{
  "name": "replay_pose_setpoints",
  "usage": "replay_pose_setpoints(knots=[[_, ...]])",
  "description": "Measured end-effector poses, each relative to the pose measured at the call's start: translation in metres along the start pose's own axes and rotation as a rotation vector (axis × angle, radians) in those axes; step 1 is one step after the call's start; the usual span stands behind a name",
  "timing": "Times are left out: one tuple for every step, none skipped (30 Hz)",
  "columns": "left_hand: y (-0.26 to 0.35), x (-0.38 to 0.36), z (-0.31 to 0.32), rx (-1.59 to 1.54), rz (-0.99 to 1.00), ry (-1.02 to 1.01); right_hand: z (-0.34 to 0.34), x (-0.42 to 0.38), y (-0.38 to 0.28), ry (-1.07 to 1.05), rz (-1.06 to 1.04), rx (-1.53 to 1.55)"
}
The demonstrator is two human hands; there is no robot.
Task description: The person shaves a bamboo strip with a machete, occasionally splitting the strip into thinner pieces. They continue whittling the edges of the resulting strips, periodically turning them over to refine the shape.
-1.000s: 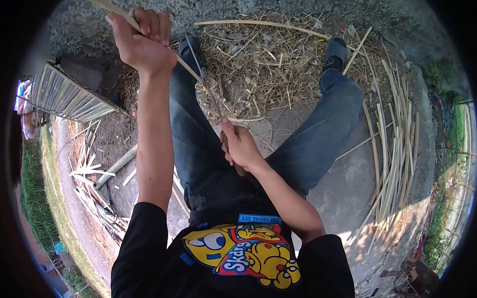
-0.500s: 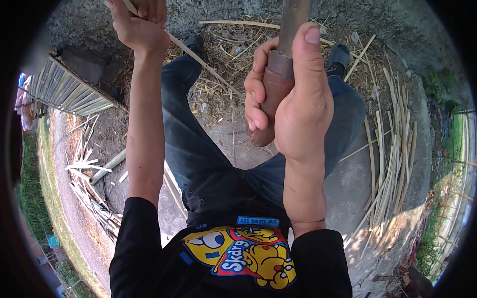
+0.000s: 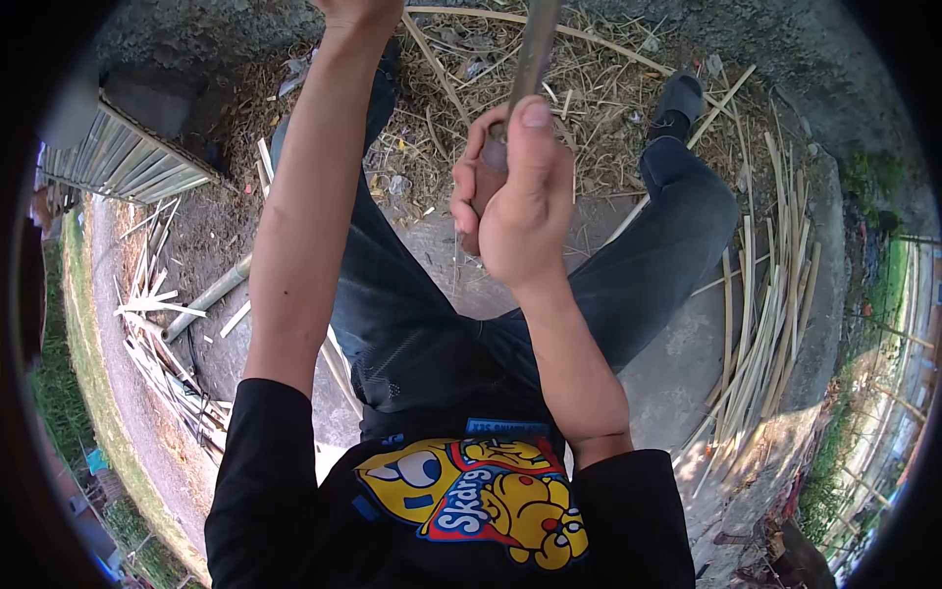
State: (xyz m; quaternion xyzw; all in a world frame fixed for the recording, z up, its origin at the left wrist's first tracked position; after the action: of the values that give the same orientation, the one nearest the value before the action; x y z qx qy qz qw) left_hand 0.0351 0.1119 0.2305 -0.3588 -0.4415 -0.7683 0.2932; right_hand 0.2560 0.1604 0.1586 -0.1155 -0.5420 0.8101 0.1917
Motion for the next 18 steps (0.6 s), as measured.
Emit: replay_pose_setpoints(knots=[[0.002,-0.003,0.004,-0.007,0.009,-0.004,-0.010,-0.003,0.050,-0.045,0.205,-0.056],[-0.002,-0.011,0.006,0.004,-0.070,0.005,-0.024,-0.007,0.100,-0.055,0.539,-0.141],[-0.003,-0.018,0.008,0.013,-0.146,0.013,-0.039,-0.012,0.134,-0.074,0.548,-0.256],[-0.001,-0.019,-0.003,0.060,-0.179,-0.063,-0.048,-0.013,0.149,-0.091,0.554,-0.372],[0.005,-0.013,0.001,0.049,-0.152,-0.067,-0.041,0.001,0.127,-0.095,0.525,-0.375],[0.010,-0.013,0.001,-0.266,-0.242,-0.042,-0.039,0.010,0.104,-0.043,0.548,-0.243],[0.014,-0.023,-0.003,-0.569,-0.365,-0.008,-0.035,0.004,0.083,0.019,0.604,-0.103],[0.007,-0.020,-0.011,-0.491,-0.332,-0.021,-0.032,0.010,0.063,0.006,0.397,-0.170],[0.005,-0.010,-0.010,-0.500,-0.300,-0.032,-0.025,0.017,0.033,-0.017,0.270,-0.130],[0.006,-0.007,-0.011,-0.236,-0.176,-0.052,-0.019,0.016,0.005,-0.033,0.165,-0.090],[0.008,-0.012,-0.014,0.034,-0.071,-0.065,-0.011,0.014,-0.017,-0.030,0.176,-0.091],[0.003,-0.011,-0.017,0.035,-0.084,-0.062,-0.002,0.013,-0.041,-0.022,0.034,-0.023],[-0.003,-0.008,-0.020,0.060,-0.042,-0.105,0.002,0.010,-0.052,-0.010,-0.108,0.045],[-0.002,-0.006,-0.018,0.081,0.007,-0.148,0.003,0.010,-0.044,0.002,-0.165,0.147],[-0.002,-0.011,-0.016,0.078,0.005,-0.147,0.002,0.010,-0.020,0.033,-0.186,0.118],[0.002,-0.014,-0.009,-0.275,-0.109,-0.092,-0.001,0.006,0.016,0.050,-0.099,0.032],[0.004,-0.014,-0.003,-0.627,-0.222,-0.039,-0.016,0.006,0.070,-0.009,0.093,-0.075],[0.003,-0.008,-0.011,0.056,0.152,-0.208,-0.031,0.003,0.119,-0.035,0.555,-0.122]])
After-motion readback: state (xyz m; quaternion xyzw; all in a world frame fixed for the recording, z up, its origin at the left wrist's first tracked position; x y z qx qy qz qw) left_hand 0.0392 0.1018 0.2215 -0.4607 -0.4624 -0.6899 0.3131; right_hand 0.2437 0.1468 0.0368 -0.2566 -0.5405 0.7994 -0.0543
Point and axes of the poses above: each hand's wrist, its own x-axis towards the middle knuckle, its own z-axis out of the palm, y = z × x, the point moved 3 cm from there along x, towards the middle knuckle, and after that the axes turned 1 degree about -z, right-handed, at the moved point
